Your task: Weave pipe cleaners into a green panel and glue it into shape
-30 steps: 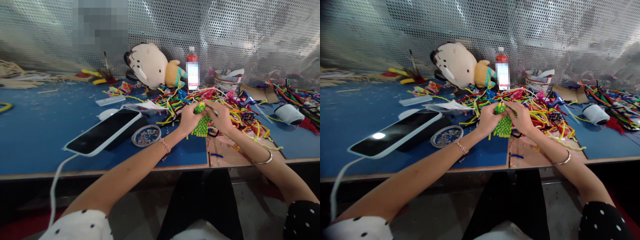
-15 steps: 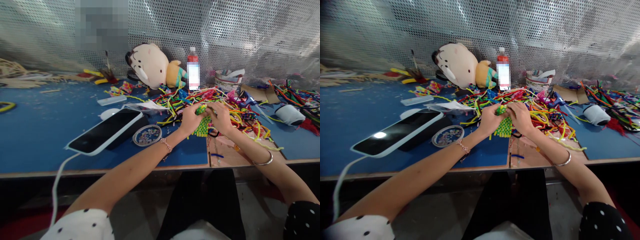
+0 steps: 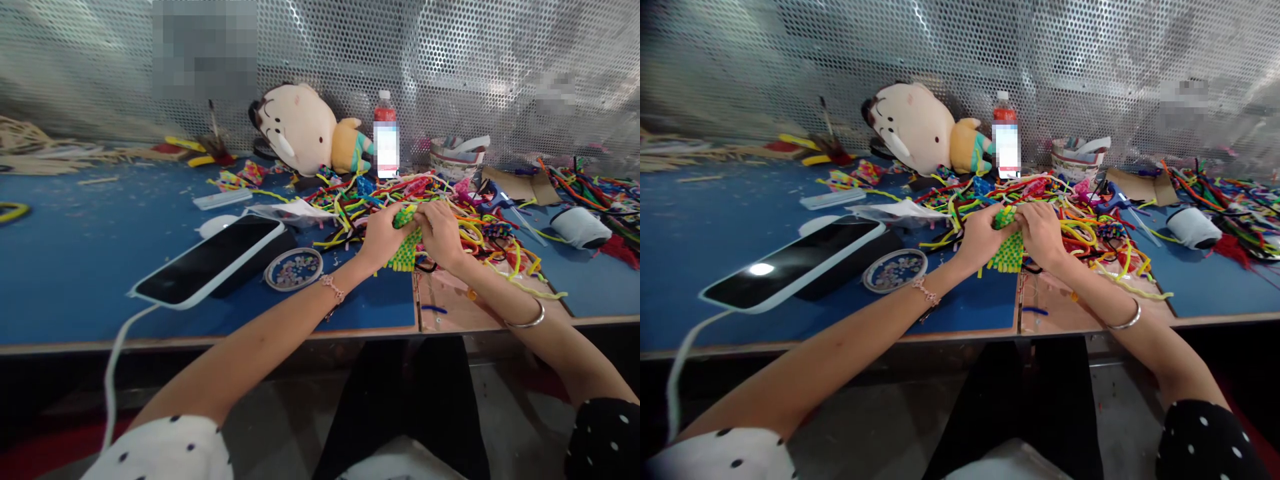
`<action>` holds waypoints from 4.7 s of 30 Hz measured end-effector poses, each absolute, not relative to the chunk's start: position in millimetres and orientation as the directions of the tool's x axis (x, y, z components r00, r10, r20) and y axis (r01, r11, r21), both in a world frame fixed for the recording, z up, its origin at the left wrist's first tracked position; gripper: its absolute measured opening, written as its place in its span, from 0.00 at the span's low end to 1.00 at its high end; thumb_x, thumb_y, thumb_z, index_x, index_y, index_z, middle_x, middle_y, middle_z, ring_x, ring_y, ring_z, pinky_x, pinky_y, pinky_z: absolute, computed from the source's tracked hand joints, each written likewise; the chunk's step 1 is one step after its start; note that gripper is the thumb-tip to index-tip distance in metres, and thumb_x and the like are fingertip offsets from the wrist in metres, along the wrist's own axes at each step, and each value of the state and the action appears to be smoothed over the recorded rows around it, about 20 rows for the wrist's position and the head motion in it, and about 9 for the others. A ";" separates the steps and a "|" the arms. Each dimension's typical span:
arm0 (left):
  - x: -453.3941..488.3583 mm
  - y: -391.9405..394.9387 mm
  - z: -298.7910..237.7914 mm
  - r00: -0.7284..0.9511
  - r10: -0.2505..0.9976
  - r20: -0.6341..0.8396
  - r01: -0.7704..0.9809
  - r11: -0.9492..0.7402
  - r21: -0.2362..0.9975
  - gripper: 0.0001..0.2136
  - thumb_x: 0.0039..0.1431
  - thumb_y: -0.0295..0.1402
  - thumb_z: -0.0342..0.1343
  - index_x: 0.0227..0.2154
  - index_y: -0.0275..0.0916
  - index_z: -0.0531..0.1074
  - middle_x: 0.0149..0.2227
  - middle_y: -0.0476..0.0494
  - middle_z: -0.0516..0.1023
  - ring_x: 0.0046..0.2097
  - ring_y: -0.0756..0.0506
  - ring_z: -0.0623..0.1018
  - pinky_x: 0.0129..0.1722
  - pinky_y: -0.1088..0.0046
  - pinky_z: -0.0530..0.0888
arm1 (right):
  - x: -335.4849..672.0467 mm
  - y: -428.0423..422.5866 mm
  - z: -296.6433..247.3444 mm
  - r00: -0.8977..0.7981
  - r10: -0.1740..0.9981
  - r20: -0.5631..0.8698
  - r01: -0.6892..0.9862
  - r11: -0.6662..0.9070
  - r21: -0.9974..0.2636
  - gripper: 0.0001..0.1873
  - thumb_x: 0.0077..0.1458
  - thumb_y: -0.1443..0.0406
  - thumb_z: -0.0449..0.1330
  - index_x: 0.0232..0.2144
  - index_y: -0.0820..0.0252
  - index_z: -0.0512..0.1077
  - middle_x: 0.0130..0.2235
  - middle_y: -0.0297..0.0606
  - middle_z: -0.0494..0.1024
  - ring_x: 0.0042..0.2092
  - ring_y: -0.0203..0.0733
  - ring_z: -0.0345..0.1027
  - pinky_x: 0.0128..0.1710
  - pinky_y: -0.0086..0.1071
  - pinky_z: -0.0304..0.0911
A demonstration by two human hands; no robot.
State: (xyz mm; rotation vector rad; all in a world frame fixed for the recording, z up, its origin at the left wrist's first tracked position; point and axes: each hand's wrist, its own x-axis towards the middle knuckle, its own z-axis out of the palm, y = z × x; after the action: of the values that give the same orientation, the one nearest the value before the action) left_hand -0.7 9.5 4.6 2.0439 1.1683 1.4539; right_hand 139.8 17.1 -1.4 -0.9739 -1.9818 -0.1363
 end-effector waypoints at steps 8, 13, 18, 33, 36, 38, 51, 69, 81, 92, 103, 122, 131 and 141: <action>-2.5 15.6 -1.1 0.178 0.820 0.544 0.237 -0.572 0.785 0.06 0.54 0.35 0.58 0.28 0.37 0.71 0.24 0.49 0.73 0.27 0.50 0.69 0.27 0.74 0.67 | 144.2 16.8 1.1 -0.194 0.611 0.767 0.666 0.656 -0.354 0.08 0.59 0.66 0.50 0.34 0.56 0.69 0.35 0.39 0.78 0.39 0.43 0.69 0.42 0.38 0.64; -3.0 18.5 -1.4 0.174 0.820 0.546 0.102 -0.566 0.818 0.05 0.55 0.34 0.57 0.28 0.37 0.71 0.28 0.47 0.76 0.31 0.49 0.73 0.31 0.73 0.71 | 143.3 12.6 2.3 -0.215 0.556 0.803 0.641 0.701 -0.314 0.15 0.60 0.65 0.51 0.47 0.55 0.71 0.43 0.41 0.80 0.44 0.46 0.72 0.49 0.44 0.64; -2.2 17.3 -1.3 0.160 0.808 0.567 0.118 -0.586 0.802 0.07 0.55 0.34 0.58 0.26 0.37 0.70 0.24 0.49 0.73 0.28 0.50 0.71 0.28 0.74 0.70 | 143.4 13.8 1.2 -0.216 0.535 0.817 0.679 0.684 -0.268 0.15 0.60 0.64 0.51 0.45 0.55 0.74 0.39 0.39 0.81 0.41 0.45 0.73 0.47 0.43 0.65; -3.0 15.9 -1.3 0.181 0.770 0.611 0.272 -0.637 0.722 0.10 0.54 0.35 0.58 0.21 0.39 0.67 0.18 0.54 0.62 0.23 0.52 0.61 0.22 0.75 0.59 | 140.5 12.3 2.4 -0.125 0.685 0.718 0.593 0.632 -0.499 0.09 0.56 0.66 0.54 0.35 0.56 0.74 0.36 0.36 0.80 0.40 0.41 0.73 0.42 0.37 0.68; -3.3 16.2 -0.4 0.178 0.779 0.601 0.270 -0.626 0.732 0.09 0.53 0.35 0.57 0.21 0.39 0.67 0.19 0.54 0.61 0.24 0.52 0.60 0.23 0.74 0.58 | 141.8 11.9 4.7 -0.142 0.687 0.713 0.574 0.644 -0.506 0.10 0.57 0.66 0.55 0.40 0.56 0.73 0.40 0.38 0.80 0.43 0.42 0.74 0.46 0.39 0.67; -3.7 15.9 1.1 0.177 0.782 0.597 0.271 -0.622 0.734 0.09 0.53 0.38 0.57 0.22 0.39 0.67 0.19 0.53 0.62 0.24 0.51 0.60 0.24 0.74 0.57 | 143.0 12.6 5.6 -0.143 0.673 0.726 0.583 0.650 -0.488 0.10 0.56 0.65 0.56 0.40 0.55 0.73 0.42 0.38 0.80 0.45 0.43 0.74 0.48 0.41 0.67; -4.4 16.8 0.2 0.192 0.732 0.654 0.316 -0.676 0.665 0.07 0.52 0.33 0.59 0.21 0.39 0.70 0.17 0.55 0.60 0.22 0.52 0.59 0.23 0.73 0.57 | 143.1 14.1 2.8 -0.218 0.679 0.701 0.623 0.650 -0.436 0.09 0.58 0.68 0.52 0.36 0.55 0.73 0.36 0.36 0.79 0.40 0.41 0.71 0.42 0.36 0.65; -4.4 18.2 -1.1 0.211 0.688 0.695 0.348 -0.717 0.604 0.14 0.57 0.41 0.55 0.21 0.38 0.68 0.17 0.54 0.61 0.22 0.52 0.58 0.23 0.75 0.56 | 140.6 16.9 -1.5 -0.196 0.651 0.733 0.601 0.671 -0.435 0.05 0.55 0.69 0.52 0.29 0.57 0.66 0.30 0.36 0.73 0.34 0.40 0.65 0.38 0.35 0.61; -5.8 18.8 -3.0 0.237 0.656 0.717 0.444 -0.729 0.520 0.08 0.54 0.28 0.57 0.21 0.37 0.68 0.18 0.54 0.66 0.22 0.53 0.61 0.23 0.77 0.59 | 138.6 16.3 -1.6 -0.168 0.659 0.733 0.612 0.653 -0.446 0.06 0.54 0.70 0.52 0.27 0.56 0.64 0.28 0.34 0.71 0.32 0.39 0.64 0.37 0.34 0.59; -4.3 19.6 -4.0 0.222 0.680 0.699 0.487 -0.698 0.524 0.08 0.52 0.26 0.58 0.21 0.37 0.67 0.17 0.55 0.63 0.22 0.53 0.61 0.23 0.76 0.59 | 136.8 14.8 -1.1 -0.130 0.676 0.725 0.637 0.618 -0.462 0.07 0.52 0.72 0.52 0.26 0.56 0.62 0.28 0.35 0.71 0.33 0.40 0.65 0.38 0.36 0.60; -4.3 17.4 -1.5 0.199 0.702 0.684 0.510 -0.670 0.539 0.09 0.50 0.25 0.57 0.20 0.38 0.64 0.17 0.56 0.60 0.21 0.53 0.60 0.23 0.75 0.57 | 134.7 7.9 7.1 -0.115 0.741 0.661 0.571 0.594 -0.566 0.04 0.53 0.69 0.53 0.27 0.56 0.63 0.29 0.34 0.71 0.32 0.38 0.65 0.37 0.35 0.60; -5.0 17.7 -3.1 0.227 0.698 0.680 0.508 -0.680 0.529 0.07 0.54 0.28 0.56 0.22 0.39 0.68 0.18 0.52 0.68 0.22 0.51 0.64 0.24 0.74 0.61 | 139.2 14.1 6.4 -0.180 0.740 0.648 0.599 0.605 -0.524 0.06 0.53 0.72 0.54 0.28 0.56 0.62 0.29 0.32 0.71 0.33 0.36 0.64 0.36 0.33 0.59; -5.2 19.0 -4.4 0.236 0.705 0.669 0.536 -0.669 0.516 0.06 0.54 0.29 0.58 0.24 0.38 0.69 0.19 0.53 0.67 0.23 0.51 0.66 0.25 0.75 0.61 | 140.8 16.2 2.2 -0.204 0.670 0.714 0.642 0.642 -0.419 0.07 0.53 0.72 0.54 0.27 0.56 0.63 0.29 0.34 0.71 0.35 0.40 0.63 0.39 0.36 0.58; -4.9 18.4 -3.4 0.236 0.712 0.661 0.529 -0.665 0.527 0.03 0.53 0.27 0.57 0.25 0.38 0.70 0.22 0.51 0.72 0.24 0.51 0.68 0.26 0.75 0.63 | 140.7 18.4 1.3 -0.200 0.672 0.713 0.675 0.622 -0.397 0.06 0.55 0.70 0.55 0.27 0.56 0.65 0.29 0.34 0.72 0.34 0.40 0.64 0.39 0.36 0.58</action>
State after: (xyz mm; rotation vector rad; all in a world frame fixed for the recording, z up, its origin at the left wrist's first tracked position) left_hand -4.9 18.4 -3.4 2.3113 1.1775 1.4010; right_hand 140.7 18.4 1.3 -1.0709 -1.9069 -0.0044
